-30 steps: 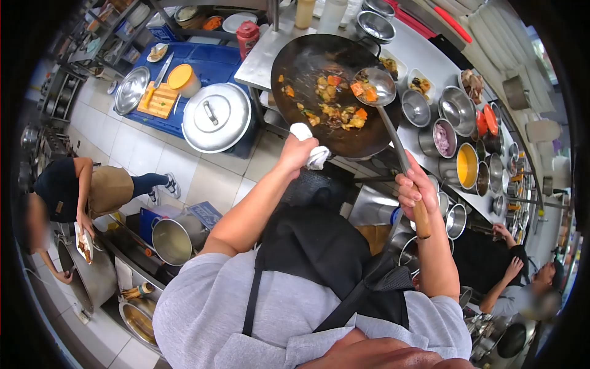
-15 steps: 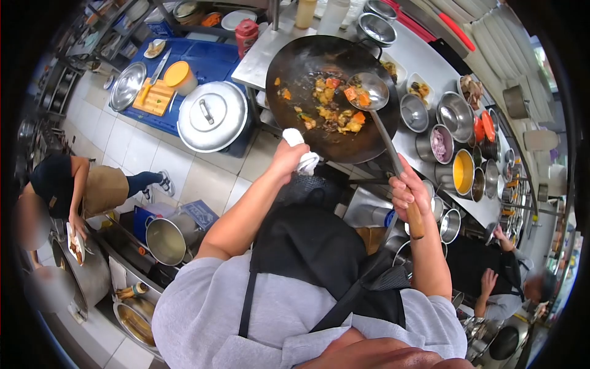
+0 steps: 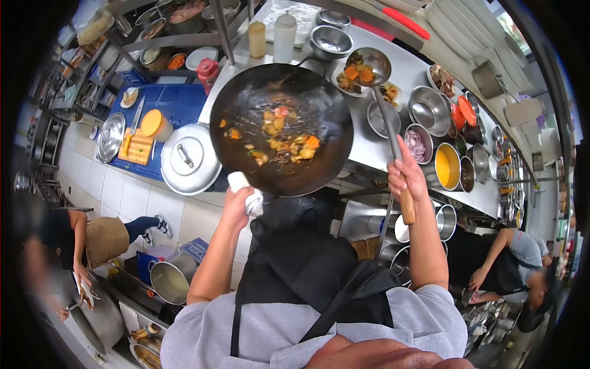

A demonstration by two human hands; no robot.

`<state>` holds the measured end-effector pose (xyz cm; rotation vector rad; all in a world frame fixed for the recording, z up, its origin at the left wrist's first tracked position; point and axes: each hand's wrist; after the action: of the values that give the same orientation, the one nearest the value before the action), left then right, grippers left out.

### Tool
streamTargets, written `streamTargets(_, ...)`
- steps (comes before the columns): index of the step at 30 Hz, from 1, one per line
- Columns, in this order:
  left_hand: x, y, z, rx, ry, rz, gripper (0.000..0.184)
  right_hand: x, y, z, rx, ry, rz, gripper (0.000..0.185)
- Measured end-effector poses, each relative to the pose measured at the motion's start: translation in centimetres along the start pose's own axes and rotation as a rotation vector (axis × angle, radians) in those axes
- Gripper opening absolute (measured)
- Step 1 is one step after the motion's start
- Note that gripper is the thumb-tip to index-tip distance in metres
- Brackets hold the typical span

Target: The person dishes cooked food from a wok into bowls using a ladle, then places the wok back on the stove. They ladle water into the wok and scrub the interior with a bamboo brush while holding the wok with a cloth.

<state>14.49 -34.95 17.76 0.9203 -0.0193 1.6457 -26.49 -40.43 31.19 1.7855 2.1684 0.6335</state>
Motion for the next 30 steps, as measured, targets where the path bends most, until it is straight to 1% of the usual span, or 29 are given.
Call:
streamTargets(2,-0.3,-1.3,-0.5,-0.012,0.039,0.028,0.018,-1.8,-1.4,-0.3,0.002,-0.021,0.014,0.067)
streamTargets(3,-0.2,-1.2,-0.4,-0.024,0.035,0.028,0.018,-2.5,-2.2,-0.5,0.01,-0.036,0.026,0.067)
streamTargets(5,0.0,-1.2,-0.2,-0.005,-0.014,0.103,0.017,-3.4,-3.1,-0.7,0.017,-0.04,0.027,0.066)
streamTargets(7,0.0,-0.8,-0.1,-0.009,-0.026,0.106,0.017,-3.9,-3.5,-1.0,-0.048,-0.039,0.114,0.062)
streamTargets(8,0.1,-0.5,-0.1,0.002,-0.038,0.116,0.017,-3.9,-4.1,-1.1,-0.101,-0.035,0.121,0.059)
streamTargets(10,0.1,-0.3,-0.3,0.013,-0.05,0.125,0.018,-3.7,-4.7,-1.5,-0.1,-0.042,0.139,0.059)
streamTargets(12,-0.1,-0.6,-0.6,0.01,-0.07,0.122,0.024,-3.4,-5.1,-1.8,-0.098,-0.046,0.152,0.059)
streamTargets(14,0.0,-0.6,-0.5,-0.001,-0.091,0.132,0.025,-2.8,-5.8,-2.3,-0.121,-0.058,0.193,0.058)
streamTargets(16,-0.1,-0.5,-0.5,-0.012,-0.113,0.137,0.025,-2.2,-6.5,-2.9,-0.101,-0.077,0.205,0.059)
streamTargets(18,-0.1,-0.4,-0.4,-0.001,-0.093,0.125,0.026,-1.8,-7.0,-3.3,-0.038,-0.104,0.233,0.061)
streamTargets(22,0.4,0.0,0.0,-0.019,-0.116,0.115,0.026,-1.3,-8.4,-4.1,0.006,-0.142,0.206,0.065)
streamTargets(30,0.2,-0.2,0.0,-0.015,-0.099,0.118,0.025,-1.2,-9.0,-4.2,0.037,-0.164,0.213,0.066)
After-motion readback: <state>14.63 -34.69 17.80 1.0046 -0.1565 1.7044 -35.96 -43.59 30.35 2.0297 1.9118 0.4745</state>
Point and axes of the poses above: each hand's wrist, its own x-axis away from the middle knuckle, its own y-axis out of the palm, z = x × y, and after that the axes turned 10 degrees about -y, right-handed
